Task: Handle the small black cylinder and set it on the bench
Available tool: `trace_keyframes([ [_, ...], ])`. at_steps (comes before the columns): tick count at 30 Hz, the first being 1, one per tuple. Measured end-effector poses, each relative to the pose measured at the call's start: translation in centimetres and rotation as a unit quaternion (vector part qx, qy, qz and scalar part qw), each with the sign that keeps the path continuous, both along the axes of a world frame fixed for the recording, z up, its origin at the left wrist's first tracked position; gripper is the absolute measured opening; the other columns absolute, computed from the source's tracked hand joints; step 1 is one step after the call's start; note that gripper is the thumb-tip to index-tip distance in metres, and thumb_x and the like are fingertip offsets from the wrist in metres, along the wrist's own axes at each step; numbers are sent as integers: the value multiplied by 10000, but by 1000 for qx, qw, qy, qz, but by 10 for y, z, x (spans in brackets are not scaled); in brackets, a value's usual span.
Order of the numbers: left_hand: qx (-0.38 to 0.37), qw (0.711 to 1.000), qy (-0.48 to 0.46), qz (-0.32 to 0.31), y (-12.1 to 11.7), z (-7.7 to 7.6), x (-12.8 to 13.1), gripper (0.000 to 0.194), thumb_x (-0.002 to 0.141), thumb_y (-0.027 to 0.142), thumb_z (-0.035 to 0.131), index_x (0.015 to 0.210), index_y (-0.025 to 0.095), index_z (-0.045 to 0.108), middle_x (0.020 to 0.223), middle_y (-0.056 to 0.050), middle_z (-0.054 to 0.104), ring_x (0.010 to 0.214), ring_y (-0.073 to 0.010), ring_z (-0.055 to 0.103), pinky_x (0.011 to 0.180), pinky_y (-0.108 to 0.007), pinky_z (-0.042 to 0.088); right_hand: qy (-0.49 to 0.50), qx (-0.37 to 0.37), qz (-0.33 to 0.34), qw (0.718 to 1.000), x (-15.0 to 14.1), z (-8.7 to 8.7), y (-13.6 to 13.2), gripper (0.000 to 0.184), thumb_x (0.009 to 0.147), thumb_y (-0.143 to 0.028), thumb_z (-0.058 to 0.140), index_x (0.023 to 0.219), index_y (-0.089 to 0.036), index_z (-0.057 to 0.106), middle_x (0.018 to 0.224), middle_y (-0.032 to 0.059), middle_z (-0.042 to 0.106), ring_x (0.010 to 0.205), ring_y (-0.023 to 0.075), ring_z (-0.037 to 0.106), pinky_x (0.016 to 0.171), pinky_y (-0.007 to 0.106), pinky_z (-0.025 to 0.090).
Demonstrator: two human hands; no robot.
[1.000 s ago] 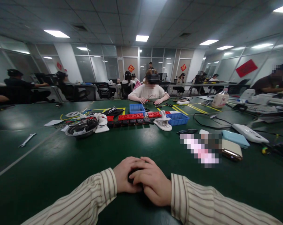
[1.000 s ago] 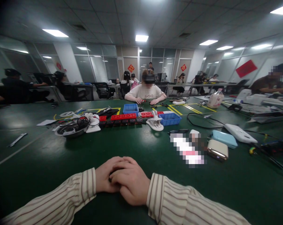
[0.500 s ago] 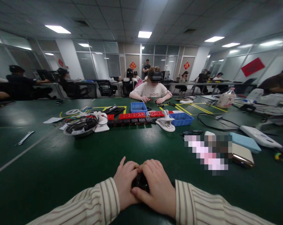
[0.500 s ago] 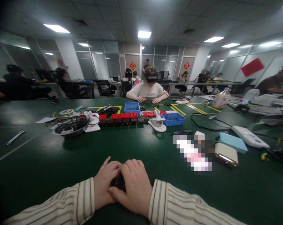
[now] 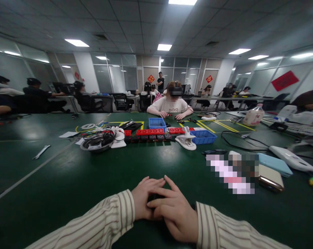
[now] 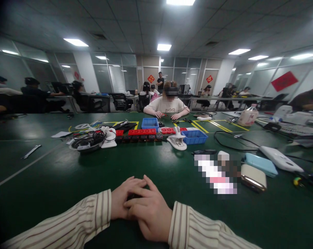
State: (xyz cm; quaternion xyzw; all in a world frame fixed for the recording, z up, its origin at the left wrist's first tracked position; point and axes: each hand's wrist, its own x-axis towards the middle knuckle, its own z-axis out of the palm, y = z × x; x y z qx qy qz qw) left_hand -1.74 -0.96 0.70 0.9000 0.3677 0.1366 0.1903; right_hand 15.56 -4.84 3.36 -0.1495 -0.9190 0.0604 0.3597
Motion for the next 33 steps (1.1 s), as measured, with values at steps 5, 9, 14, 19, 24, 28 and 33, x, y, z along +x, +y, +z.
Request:
trace_keyframes([
  [5,19,1000,6,2,-5,0,0,983,531,454,728,1343,144,268,1426,-185,209,1300,-309,221,1017,-549,210,26,-36,-78,996,-3,0,-7,355,708,-182,399,1054,-191,479,1126,55,564,1138,211,433,1051,500,132],
  [9,30,999,-29,5,-6,3,-2,1047,505,511,732,1348,157,224,1420,-173,239,1299,-313,224,1019,-578,167,4,-64,-148,987,-1,-1,-6,507,754,-278,469,1227,-139,349,1226,122,465,1163,260,391,1028,531,181],
  [14,46,994,-94,-15,0,5,-11,1074,579,636,622,1361,111,106,1428,-211,183,1309,-312,194,1042,-564,95,18,-73,-139,987,3,-4,-1,491,856,-401,384,1265,-146,291,1222,121,444,1156,258,381,1025,525,163],
  [19,53,996,-67,-5,-4,9,-5,800,510,572,676,1157,167,439,1149,-118,530,1081,-310,478,1019,-577,160,32,-121,-174,977,-1,-2,-2,467,819,-501,422,1115,-141,445,1053,112,495,962,252,458,858,448,359],
  [24,44,998,-47,4,-5,8,0,499,532,389,720,958,180,565,940,-48,545,907,-230,520,996,-480,263,-26,-151,-199,968,-5,1,-1,257,756,-333,524,950,-166,525,921,72,517,857,222,448,795,410,360],
  [28,27,998,-55,-19,2,5,-1,511,503,382,755,959,210,599,972,-41,530,922,-243,500,901,-419,376,-28,-127,-98,987,-3,5,2,288,630,-179,435,909,-173,510,934,63,533,876,203,451,798,371,367],
  [33,35,998,-49,-18,3,6,-1,502,510,475,743,924,225,608,973,-31,537,923,-247,504,857,-402,409,-29,-92,-17,995,-2,8,2,220,544,-156,369,738,-204,461,802,12,571,860,175,495,935,407,290],
])
